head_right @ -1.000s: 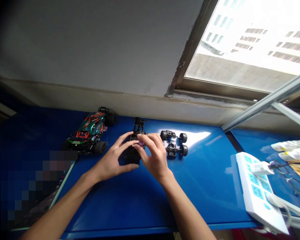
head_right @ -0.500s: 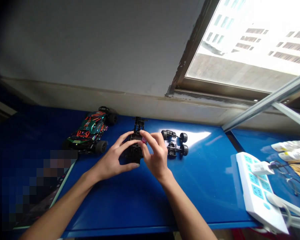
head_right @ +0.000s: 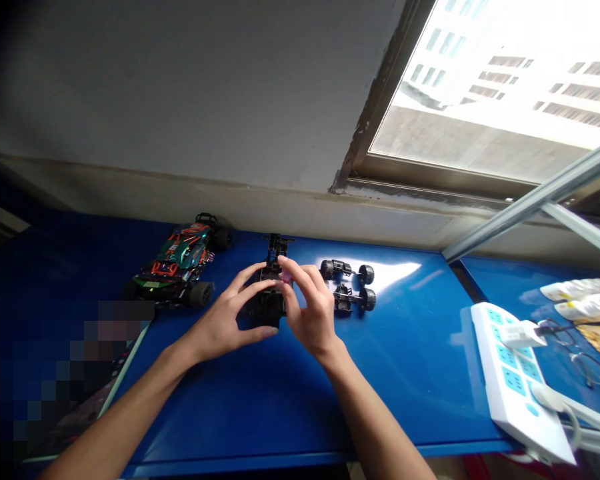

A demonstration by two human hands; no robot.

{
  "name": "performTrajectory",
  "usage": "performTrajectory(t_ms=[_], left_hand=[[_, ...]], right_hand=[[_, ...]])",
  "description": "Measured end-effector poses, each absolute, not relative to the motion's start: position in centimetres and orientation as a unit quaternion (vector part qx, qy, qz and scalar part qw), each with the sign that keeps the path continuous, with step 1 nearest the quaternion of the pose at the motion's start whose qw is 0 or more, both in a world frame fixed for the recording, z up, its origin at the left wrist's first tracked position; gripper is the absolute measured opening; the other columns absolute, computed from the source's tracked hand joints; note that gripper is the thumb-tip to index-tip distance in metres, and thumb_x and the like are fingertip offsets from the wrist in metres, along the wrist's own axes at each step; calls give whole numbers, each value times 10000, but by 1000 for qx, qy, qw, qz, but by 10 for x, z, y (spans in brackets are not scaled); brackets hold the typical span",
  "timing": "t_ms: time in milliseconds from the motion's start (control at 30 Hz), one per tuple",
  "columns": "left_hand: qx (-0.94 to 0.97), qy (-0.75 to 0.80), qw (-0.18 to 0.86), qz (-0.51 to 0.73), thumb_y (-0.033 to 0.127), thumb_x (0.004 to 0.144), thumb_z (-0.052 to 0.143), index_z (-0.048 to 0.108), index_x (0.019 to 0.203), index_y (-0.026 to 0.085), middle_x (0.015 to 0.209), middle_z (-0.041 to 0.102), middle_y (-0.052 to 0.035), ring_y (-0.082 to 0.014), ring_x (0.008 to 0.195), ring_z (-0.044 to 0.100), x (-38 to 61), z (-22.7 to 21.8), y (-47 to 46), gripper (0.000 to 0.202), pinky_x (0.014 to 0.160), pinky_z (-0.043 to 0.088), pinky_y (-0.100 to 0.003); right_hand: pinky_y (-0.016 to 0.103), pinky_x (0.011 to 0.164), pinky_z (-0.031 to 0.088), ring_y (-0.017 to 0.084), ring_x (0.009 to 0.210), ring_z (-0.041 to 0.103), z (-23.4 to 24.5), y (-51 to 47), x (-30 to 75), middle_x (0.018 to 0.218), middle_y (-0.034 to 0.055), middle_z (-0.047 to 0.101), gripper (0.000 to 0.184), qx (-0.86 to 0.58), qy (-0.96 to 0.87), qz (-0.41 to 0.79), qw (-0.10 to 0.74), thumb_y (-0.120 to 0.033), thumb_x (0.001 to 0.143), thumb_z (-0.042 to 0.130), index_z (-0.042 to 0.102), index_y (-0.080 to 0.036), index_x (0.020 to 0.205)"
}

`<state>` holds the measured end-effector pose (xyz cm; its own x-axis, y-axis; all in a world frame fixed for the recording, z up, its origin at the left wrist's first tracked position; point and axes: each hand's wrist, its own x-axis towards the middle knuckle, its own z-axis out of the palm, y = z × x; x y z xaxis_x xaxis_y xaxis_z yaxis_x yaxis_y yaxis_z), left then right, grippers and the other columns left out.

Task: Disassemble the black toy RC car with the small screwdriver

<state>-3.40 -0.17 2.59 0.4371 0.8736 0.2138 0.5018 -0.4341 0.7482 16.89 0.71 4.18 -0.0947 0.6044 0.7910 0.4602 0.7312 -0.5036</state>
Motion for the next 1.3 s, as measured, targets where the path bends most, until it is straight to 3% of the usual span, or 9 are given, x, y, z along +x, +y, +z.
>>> performTrajectory(t_ms=[133,367,600,800,867,1033,1200,1300], left_hand=[[792,433,306,303,616,821,817,584,1482,295,1734,289,-114,-408,1498,482,-34,26,-2,771,1221,465,-545],[791,437,304,302,633,809,819,599,1464,298,1731,305,-108,-408,1480,506,-34,26,-2,768,1196,500,-527],[790,437,304,303,624,824,809,587,1475,301,1736,294,-104,-407,1503,479,-34,26,-2,760,1209,486,-532],[788,438,309,302,627,811,821,606,1451,292,1733,297,-112,-417,1490,490,-33,28,-2,754,1213,475,-556],[789,437,308,302,626,813,820,597,1465,295,1732,299,-110,-417,1494,485,-33,28,-3,764,1213,476,-553],[788,439,307,304,620,821,817,597,1462,281,1735,290,-115,-412,1496,483,-33,29,-3,758,1221,469,-541],[791,437,310,295,626,828,807,594,1462,271,1736,289,-118,-408,1498,482,-33,30,-3,756,1240,441,-551],[793,436,308,294,627,832,804,583,1479,269,1738,282,-125,-413,1506,470,-33,29,-2,771,1244,433,-558]], right_hand=[[386,946,623,193,1021,745,43,5,167,1119,66,748,682,-351,-748,103,554,-35,1010,547,402,-307,1619],[376,802,636,193,874,695,44,6,169,986,42,693,543,-370,-737,14,565,-122,949,725,600,-331,1435],[368,927,640,186,1004,740,43,3,166,1133,69,742,652,-352,-755,74,548,-54,1022,525,425,-323,1608],[390,833,650,201,910,706,41,5,167,1036,49,690,578,-371,-730,9,573,-113,940,732,581,-335,1451],[376,836,652,195,906,711,40,6,167,1027,41,695,576,-377,-724,23,577,-94,954,703,581,-344,1458],[404,948,636,201,1016,734,37,6,167,1115,73,707,663,-360,-722,130,577,-46,1014,546,419,-310,1608],[363,851,644,180,914,706,41,5,166,1044,41,695,573,-359,-734,58,573,-84,958,694,585,-334,1462],[335,845,643,167,905,711,42,5,166,1032,31,705,587,-366,-735,80,565,-65,987,635,566,-358,1491]])
